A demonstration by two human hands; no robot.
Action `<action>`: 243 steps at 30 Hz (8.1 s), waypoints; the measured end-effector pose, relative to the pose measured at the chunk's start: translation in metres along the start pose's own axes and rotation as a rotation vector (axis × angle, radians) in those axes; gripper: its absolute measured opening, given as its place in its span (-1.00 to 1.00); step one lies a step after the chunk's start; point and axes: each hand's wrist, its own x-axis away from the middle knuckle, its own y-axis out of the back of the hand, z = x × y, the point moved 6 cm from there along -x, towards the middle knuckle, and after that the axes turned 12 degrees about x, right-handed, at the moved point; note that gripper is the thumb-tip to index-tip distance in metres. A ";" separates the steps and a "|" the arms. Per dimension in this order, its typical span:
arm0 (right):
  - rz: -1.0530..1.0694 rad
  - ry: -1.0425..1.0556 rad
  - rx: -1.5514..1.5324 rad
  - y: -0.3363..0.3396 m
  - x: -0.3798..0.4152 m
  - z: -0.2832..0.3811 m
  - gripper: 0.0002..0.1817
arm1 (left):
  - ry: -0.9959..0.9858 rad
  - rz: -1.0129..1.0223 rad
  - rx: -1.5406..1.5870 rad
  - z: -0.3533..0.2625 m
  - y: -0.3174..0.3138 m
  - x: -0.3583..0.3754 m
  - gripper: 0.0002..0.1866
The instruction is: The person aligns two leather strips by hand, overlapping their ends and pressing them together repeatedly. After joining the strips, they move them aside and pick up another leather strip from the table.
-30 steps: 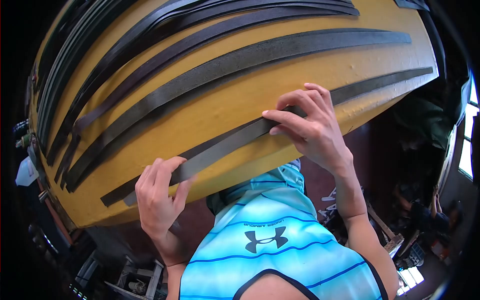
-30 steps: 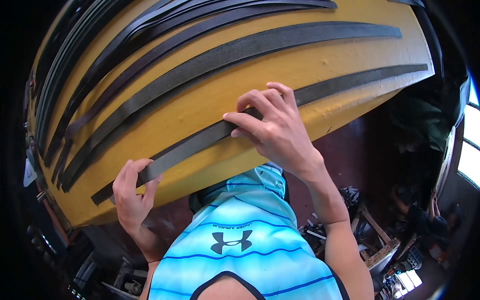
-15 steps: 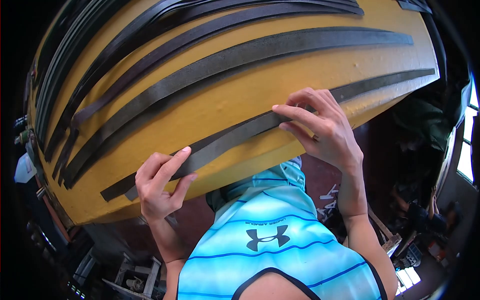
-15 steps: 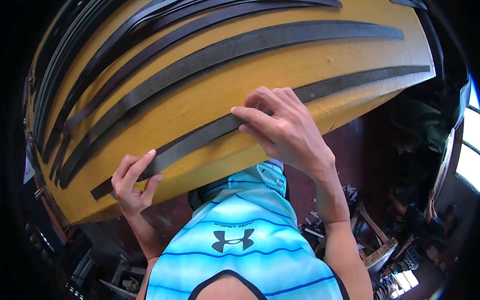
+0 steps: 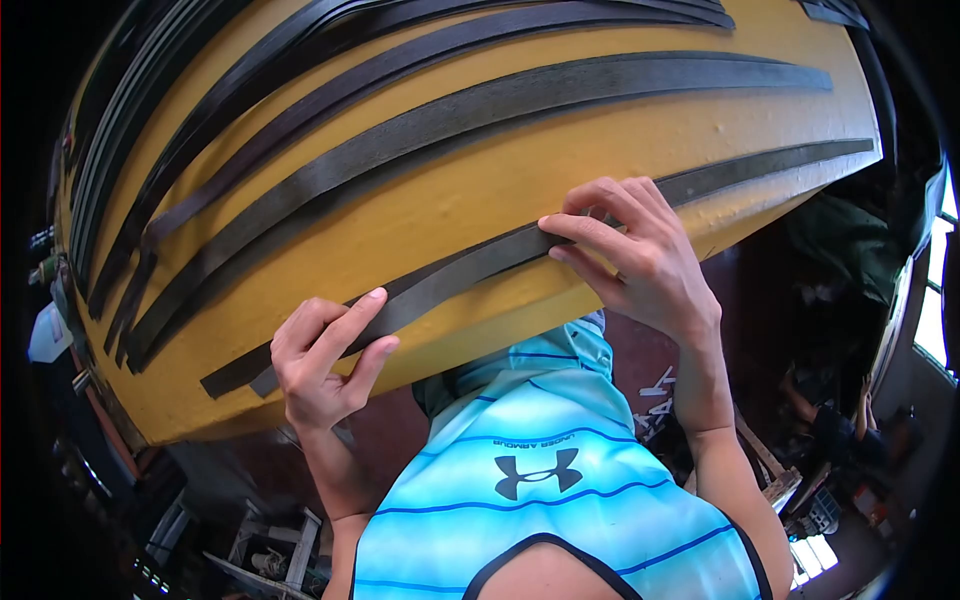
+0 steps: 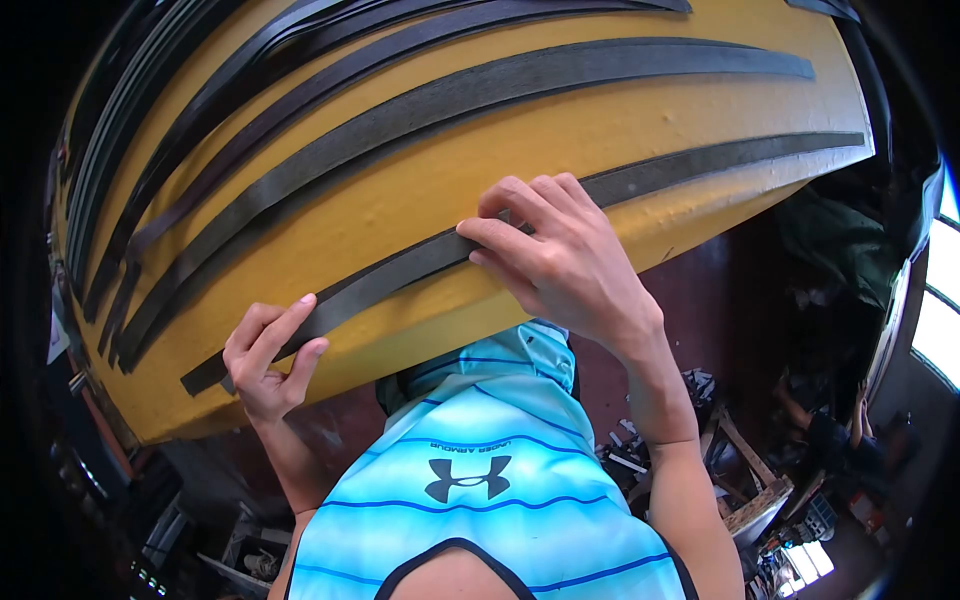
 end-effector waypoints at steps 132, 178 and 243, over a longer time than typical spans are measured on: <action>-0.091 -0.008 -0.038 -0.022 0.003 0.003 -0.64 | 0.247 0.096 -0.223 -0.005 0.035 0.004 -0.54; -0.001 0.021 0.028 -0.014 -0.002 0.013 -0.67 | 0.063 0.047 -0.066 0.003 0.003 -0.004 -0.46; -0.003 0.078 -0.039 -0.043 -0.026 0.058 -0.67 | 0.133 0.053 -0.128 0.005 -0.004 -0.006 -0.52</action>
